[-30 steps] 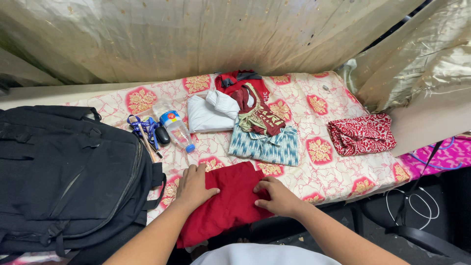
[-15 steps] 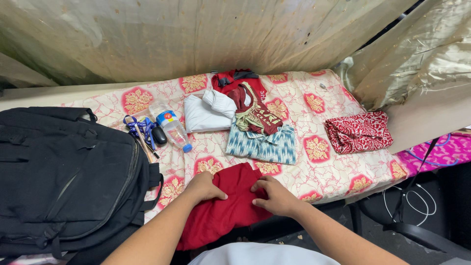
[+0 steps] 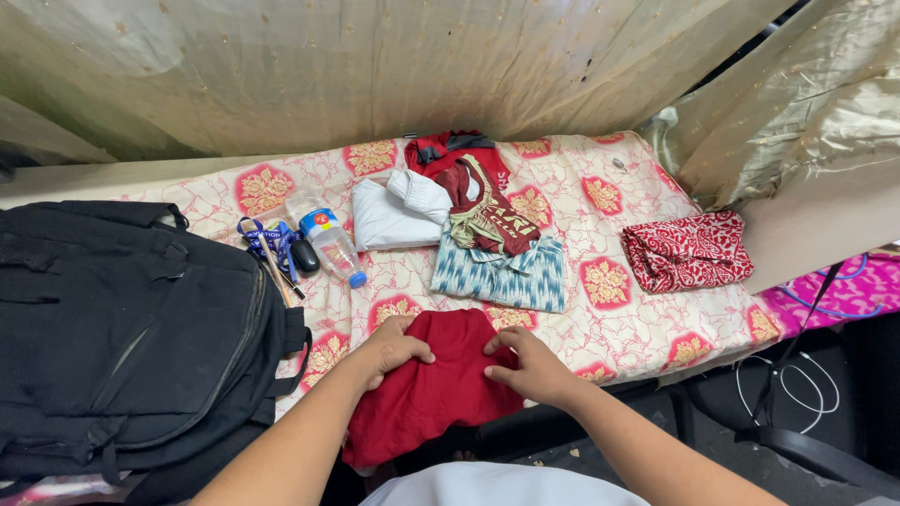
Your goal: The person folds a red garment in half and smooths it on the bed, then picks up a blue patterned shirt, unfolds and spreads it out, and folds it while aligning the sleeves. A black backpack and other clothing items sit on the bed beside them.
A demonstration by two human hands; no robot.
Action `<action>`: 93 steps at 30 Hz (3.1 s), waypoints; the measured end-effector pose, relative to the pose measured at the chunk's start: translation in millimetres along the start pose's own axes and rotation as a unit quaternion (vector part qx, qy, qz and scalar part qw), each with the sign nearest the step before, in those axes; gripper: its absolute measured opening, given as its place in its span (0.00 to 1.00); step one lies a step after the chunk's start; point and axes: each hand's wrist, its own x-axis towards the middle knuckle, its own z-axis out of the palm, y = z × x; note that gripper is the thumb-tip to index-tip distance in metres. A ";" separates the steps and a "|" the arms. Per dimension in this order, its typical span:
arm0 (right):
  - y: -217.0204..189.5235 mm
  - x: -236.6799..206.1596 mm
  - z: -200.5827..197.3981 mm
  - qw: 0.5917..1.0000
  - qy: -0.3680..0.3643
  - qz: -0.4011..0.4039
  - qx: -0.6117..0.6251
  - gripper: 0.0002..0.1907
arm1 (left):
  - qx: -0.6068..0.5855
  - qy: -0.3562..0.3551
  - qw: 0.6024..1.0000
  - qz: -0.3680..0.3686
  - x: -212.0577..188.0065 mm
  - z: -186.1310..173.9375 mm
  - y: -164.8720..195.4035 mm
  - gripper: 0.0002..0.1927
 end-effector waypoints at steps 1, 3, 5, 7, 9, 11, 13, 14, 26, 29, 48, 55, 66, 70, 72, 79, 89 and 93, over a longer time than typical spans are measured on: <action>1.5 0.1 -0.5 1.000 0.018 -0.012 0.013 0.18 | -0.011 -0.003 1.000 0.003 -3.1 -0.8 6.1 0.30; 4.2 2.2 -3.6 0.995 0.031 0.060 0.073 0.24 | -0.051 -0.041 0.998 0.023 -11.1 0.3 19.8 0.30; 5.5 5.9 -8.2 0.989 0.054 0.079 0.113 0.29 | -0.082 -0.069 0.993 0.039 -20.7 3.7 34.5 0.31; 5.2 10.6 -15.4 0.986 0.090 0.046 0.136 0.35 | -0.105 -0.086 0.989 0.051 -30.4 7.7 49.8 0.33; 2.9 16.3 -23.4 0.974 0.109 0.034 0.194 0.39 | -0.119 -0.092 0.987 0.050 -39.5 13.0 62.8 0.34; -1.2 21.5 -31.7 0.958 0.113 0.021 0.262 0.43 | -0.123 -0.103 0.985 0.062 -47.1 16.7 74.4 0.33; -5.0 25.0 -41.6 0.936 0.101 0.009 0.338 0.45 | -0.118 -0.119 0.982 0.085 -53.2 19.0 84.3 0.31; -6.9 25.1 -45.1 0.921 0.067 0.010 0.383 0.46 | -0.138 -0.134 0.977 0.087 -56.5 19.6 88.7 0.31; -9.1 16.1 -52.4 0.749 -0.126 -0.012 0.651 0.49 | -0.235 -0.196 0.940 0.149 -90.9 18.1 133.1 0.29; -24.0 17.8 -61.5 0.782 -0.107 -0.043 0.612 0.45 | -0.222 -0.167 0.948 0.153 -96.4 14.0 137.0 0.28; -78.4 14.3 -126.6 0.807 -0.033 -0.020 0.589 0.31 | -0.191 -0.148 0.939 0.243 -130.3 20.4 164.2 0.27; -82.5 8.3 -114.6 0.826 0.103 0.004 0.555 0.35 | -0.354 -0.142 0.877 0.292 -124.5 19.1 169.7 0.24; -125.6 3.8 -86.3 0.901 0.255 -0.105 0.334 0.32 | -0.279 0.019 0.897 0.342 -119.2 40.4 166.9 0.28; -140.1 4.0 -76.4 0.905 0.209 -0.195 0.314 0.31 | -0.229 0.052 0.904 0.358 -110.4 52.8 170.0 0.27; -142.9 10.5 -71.2 0.909 0.214 -0.138 0.330 0.30 | -0.208 0.055 0.912 0.349 -104.5 61.2 171.6 0.26; -128.8 24.3 -61.9 0.889 0.203 -0.070 0.405 0.34 | 0.065 0.132 0.937 0.316 -90.6 74.1 179.0 0.27; -104.4 25.9 -55.8 0.670 0.094 -0.049 0.734 0.37 | 0.120 0.014 0.915 0.385 -94.6 100.3 176.9 0.37; -75.3 35.4 -47.6 0.631 0.109 -0.063 0.766 0.34 | 0.117 -0.045 0.909 0.399 -93.7 105.8 171.6 0.37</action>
